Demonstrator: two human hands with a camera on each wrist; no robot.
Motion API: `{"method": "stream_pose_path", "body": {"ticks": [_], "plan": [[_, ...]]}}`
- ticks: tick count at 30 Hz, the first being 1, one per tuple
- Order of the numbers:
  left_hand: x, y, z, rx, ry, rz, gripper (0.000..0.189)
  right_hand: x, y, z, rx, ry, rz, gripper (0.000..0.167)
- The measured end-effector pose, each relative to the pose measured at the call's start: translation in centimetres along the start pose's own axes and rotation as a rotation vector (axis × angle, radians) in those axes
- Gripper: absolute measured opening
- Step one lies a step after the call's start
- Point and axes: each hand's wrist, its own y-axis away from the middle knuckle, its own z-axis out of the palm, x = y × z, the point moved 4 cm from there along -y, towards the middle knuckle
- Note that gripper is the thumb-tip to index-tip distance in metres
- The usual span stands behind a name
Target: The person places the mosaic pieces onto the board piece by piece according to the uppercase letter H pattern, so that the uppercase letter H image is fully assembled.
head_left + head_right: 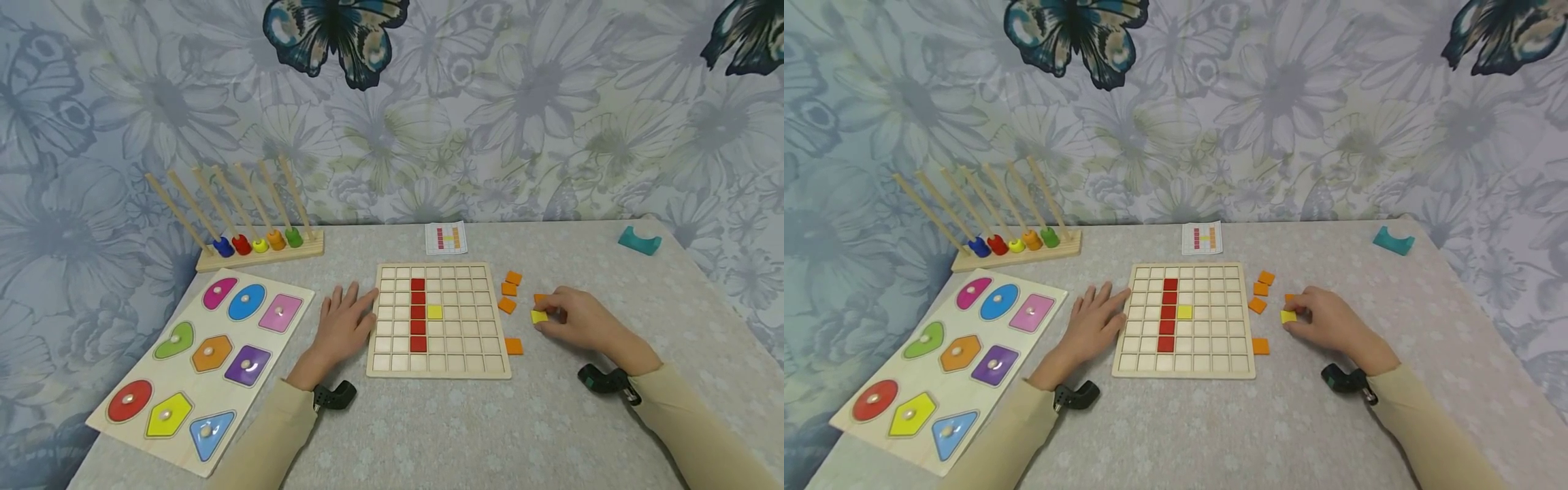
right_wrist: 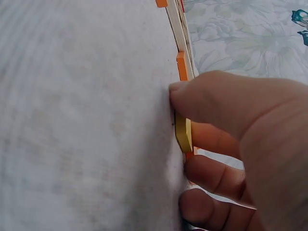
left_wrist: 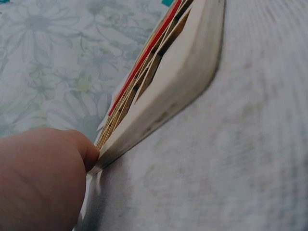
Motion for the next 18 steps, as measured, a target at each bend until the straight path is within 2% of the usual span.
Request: {"method": "stream_pose_path", "body": {"ticks": [11, 18], "plan": [[0.23, 0.08, -0.13, 0.011, -0.002, 0.003, 0.053, -0.13, 0.27, -0.17, 0.032, -0.02, -0.036, 0.021], [0.24, 0.07, -0.15, 0.001, -0.011, 0.002, 0.053, -0.08, 0.19, -0.09, 0.026, -0.013, -0.029, 0.022]]}}
